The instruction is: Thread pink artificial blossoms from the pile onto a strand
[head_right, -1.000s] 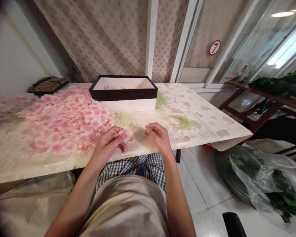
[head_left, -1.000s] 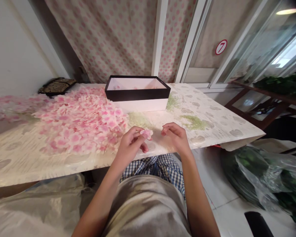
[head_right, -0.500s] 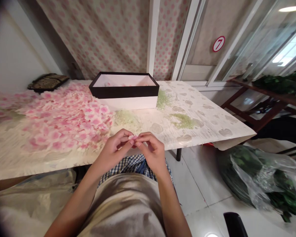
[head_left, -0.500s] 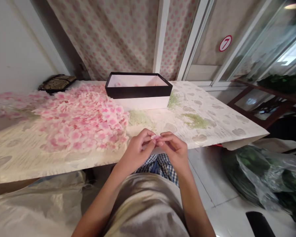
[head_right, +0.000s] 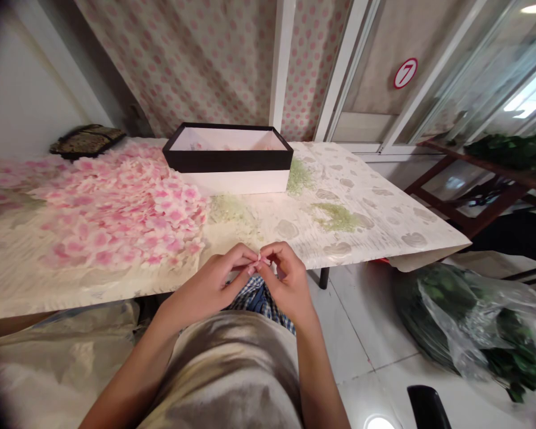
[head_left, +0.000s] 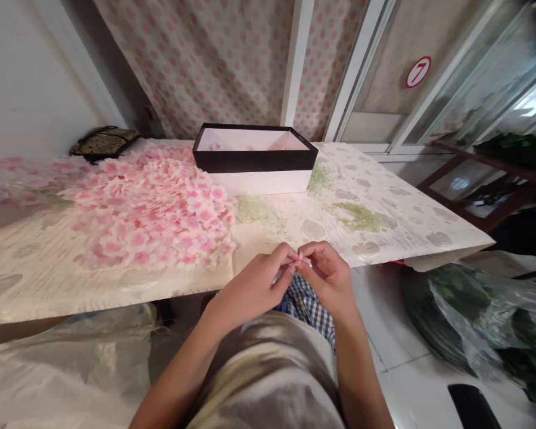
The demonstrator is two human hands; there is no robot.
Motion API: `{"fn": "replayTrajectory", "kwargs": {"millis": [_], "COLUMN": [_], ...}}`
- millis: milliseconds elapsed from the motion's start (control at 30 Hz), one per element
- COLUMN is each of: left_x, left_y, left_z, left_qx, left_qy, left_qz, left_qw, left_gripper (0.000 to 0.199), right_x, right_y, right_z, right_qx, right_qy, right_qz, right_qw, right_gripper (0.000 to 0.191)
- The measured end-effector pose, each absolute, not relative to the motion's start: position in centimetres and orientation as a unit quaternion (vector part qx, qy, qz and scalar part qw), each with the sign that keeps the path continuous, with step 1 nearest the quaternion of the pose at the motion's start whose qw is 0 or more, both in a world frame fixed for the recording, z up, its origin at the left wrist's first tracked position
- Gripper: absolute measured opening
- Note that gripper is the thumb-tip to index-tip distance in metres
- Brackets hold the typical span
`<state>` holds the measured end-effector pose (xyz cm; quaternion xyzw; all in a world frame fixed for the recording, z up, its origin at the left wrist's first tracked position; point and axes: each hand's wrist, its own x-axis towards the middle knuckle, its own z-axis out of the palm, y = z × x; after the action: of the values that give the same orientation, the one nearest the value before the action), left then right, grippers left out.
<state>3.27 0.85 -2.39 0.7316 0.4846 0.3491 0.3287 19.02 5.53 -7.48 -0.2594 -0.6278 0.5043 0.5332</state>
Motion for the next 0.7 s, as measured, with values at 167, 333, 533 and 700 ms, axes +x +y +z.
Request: {"fn": "replayTrajectory", "kwargs": {"millis": [167, 333, 533, 700], "left_x": [-0.1, -3.0, -3.3, -2.7], "left_y": [0.0, 0.7, 1.9, 2.4], "left_z": [-0.7, -1.8, -3.4, -2.6], "left_qx": [0.772, 0.688, 0.649, 0.652], "left_qy": [0.547, 0.696, 0.735, 0.714], "left_qz": [0.226, 0.197, 0.192, 0.25], "left_qw": [0.232, 0.063, 0.039, 0.06], "left_gripper": [0.018, 0.007, 0.014, 0.017], "right_x": [20.9, 21.9, 22.0, 21.6], "right_y": [5.3, 5.3, 4.9, 4.8], "right_z": [-7.3, -7.4, -7.6, -7.6], "right_qx": [-0.283, -0.297, -0.277, -0.303], "right_qy": [-0.669, -0.662, -0.653, -0.643], "right_qz": [0.48, 0.483, 0.513, 0.5], "right_qw": [0.492, 0.49, 0.484, 0.495], "right_gripper": [0.012, 0.011, 0.008, 0.009]}}
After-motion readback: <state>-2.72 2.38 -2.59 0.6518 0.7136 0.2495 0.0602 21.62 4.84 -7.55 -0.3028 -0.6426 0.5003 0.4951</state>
